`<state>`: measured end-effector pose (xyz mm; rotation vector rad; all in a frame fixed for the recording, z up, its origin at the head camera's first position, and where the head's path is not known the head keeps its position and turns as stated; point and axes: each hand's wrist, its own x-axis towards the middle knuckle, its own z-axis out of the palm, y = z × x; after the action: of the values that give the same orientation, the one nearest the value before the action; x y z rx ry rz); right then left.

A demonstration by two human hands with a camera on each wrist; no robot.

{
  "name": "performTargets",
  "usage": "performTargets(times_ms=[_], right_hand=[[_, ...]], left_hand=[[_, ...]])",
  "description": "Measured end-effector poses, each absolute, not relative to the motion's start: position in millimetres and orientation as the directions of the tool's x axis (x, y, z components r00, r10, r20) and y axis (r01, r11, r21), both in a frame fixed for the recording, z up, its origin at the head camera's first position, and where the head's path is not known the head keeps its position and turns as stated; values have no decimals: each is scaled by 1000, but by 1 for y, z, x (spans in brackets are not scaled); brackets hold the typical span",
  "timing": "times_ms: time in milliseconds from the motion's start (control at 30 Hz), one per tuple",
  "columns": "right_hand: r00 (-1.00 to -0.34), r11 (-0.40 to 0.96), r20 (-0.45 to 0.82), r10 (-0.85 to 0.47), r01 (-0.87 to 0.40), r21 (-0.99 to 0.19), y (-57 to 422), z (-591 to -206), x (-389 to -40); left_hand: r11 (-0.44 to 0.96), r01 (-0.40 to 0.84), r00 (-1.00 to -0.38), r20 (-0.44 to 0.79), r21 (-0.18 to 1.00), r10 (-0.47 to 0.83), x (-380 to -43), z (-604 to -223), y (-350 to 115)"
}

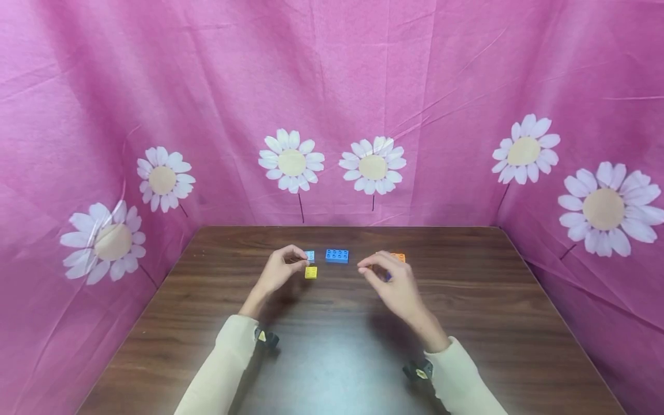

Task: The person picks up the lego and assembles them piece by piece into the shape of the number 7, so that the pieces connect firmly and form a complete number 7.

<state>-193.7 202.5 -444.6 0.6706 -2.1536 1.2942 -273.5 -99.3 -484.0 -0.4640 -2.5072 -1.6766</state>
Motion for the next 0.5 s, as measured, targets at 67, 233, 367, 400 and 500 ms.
performTargets(times_ms=[67,233,367,400,500], right_hand=[[-753,419,629,-194,-643,-641,191,-448,-196],[-805,449,519,-286,-591,-670,167,-461,-208],[-830,489,437,-346,-557,-671,150,-474,-220],[-833,498,419,-362,-553,-668,146,-478,-224],[-830,537,379,-409,-555,-636,134,-488,-234]], left_hand=[[375,288,-955,235,881,183,-279,-486,-101],[439,282,-958,230,853,169,-291,-490,-104],[484,311,-949,241,818,203,-299,-492,-100],[495,323,-945,246,807,217,-301,-491,-98],[531,360,-930,251,767,267,-309,-488,-90]])
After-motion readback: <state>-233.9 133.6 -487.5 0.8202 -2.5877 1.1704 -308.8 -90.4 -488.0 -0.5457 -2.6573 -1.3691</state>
